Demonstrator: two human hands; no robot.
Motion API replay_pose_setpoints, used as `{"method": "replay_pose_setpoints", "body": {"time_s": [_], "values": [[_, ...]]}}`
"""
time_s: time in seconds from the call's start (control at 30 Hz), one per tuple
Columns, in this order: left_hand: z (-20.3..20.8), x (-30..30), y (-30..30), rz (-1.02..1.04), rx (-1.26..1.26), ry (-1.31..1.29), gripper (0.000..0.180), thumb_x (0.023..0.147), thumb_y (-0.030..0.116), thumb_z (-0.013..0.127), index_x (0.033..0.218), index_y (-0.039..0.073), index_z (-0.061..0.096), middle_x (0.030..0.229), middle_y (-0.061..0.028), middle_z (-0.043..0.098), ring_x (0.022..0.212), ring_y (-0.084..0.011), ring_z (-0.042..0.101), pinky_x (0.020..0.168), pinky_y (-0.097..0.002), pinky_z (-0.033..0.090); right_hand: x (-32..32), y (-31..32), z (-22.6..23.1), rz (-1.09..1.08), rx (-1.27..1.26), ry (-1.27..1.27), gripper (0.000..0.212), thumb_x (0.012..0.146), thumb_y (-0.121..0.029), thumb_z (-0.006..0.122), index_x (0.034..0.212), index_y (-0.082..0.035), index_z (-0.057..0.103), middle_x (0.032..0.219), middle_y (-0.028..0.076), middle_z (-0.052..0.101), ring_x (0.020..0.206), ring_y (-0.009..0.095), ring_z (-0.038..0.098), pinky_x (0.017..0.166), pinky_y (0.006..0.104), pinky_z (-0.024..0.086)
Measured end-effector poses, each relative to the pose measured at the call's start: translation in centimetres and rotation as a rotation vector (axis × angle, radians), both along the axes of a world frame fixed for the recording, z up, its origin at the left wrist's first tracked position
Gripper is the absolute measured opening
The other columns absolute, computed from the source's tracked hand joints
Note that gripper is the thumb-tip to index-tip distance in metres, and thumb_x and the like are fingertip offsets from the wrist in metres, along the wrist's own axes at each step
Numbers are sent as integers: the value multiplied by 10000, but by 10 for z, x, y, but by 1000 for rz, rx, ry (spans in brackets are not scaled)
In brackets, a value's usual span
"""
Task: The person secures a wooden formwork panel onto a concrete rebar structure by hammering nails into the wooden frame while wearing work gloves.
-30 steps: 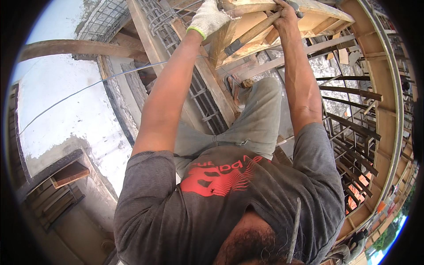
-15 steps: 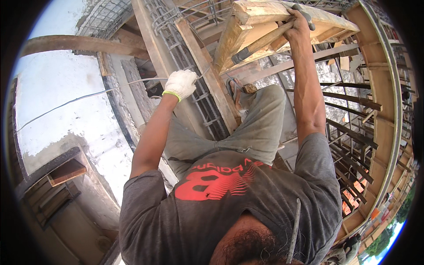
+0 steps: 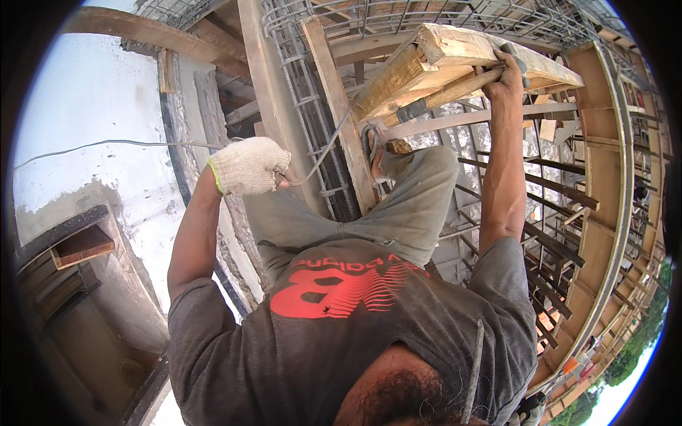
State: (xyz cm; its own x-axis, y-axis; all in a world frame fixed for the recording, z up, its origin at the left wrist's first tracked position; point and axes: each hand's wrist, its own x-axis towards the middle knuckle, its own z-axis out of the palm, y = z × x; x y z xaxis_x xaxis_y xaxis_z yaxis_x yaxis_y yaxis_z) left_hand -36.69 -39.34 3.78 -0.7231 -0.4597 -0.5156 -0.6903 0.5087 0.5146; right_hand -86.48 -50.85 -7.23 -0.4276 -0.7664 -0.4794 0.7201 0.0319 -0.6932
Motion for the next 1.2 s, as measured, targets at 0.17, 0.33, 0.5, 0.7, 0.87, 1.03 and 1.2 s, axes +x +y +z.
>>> {"method": "replay_pose_setpoints", "body": {"time_s": [0.17,0.33,0.5,0.7,0.87,1.03,1.2], "values": [[-59,29,57,92,-154,-372,186,782,220,705,877,67,752,868,-181,708,880,-392,686,788,-502,538,-13,1,-13,21,21,14,275,918,-85,628,1187,-47,585,1222,156,631,1155,325,613,911,575,532],[-108,53,80,461,-210,-434,250,808,200,658,1007,68,729,1034,-206,694,1010,-385,663,893,-482,527,-11,44,-5,-25,-35,-59,285,931,-86,578,1208,-17,576,1242,163,646,1170,345,630,961,547,535],[-112,33,73,709,-370,-110,458,860,263,730,1262,70,628,1187,-200,644,1112,-410,613,990,-470,484,-29,98,29,-44,-24,54,386,932,-127,548,1307,-36,552,1331,176,619,1247,352,590,1106,581,417],[-165,-82,53,1155,484,672,566,957,420,689,1337,17,572,1246,-111,640,1134,-200,633,995,-379,478,-110,125,48,85,-152,135,345,960,-54,490,1295,-78,568,1252,176,658,1145,328,656,993,513,536],[-233,-173,64,1329,961,694,726,914,566,671,1378,32,505,1362,-125,556,1261,-267,544,1043,-459,451,-103,157,81,28,-152,290,302,960,-71,494,1253,-18,544,1212,189,665,1108,320,668,950,481,565],[-212,-206,80,1417,1576,757,734,909,452,709,1465,78,411,1452,-120,500,1329,-313,492,1112,-566,378,-138,219,75,18,1,434,287,948,-187,547,1153,8,597,1042,168,700,926,299,697,828,422,594],[-235,-212,86,1333,1567,728,764,909,404,719,1504,79,366,1561,-136,372,1399,-335,397,1121,-577,349,-124,264,79,69,39,618,325,946,-227,569,1174,4,596,1043,144,695,929,258,690,791,400,591]]}}
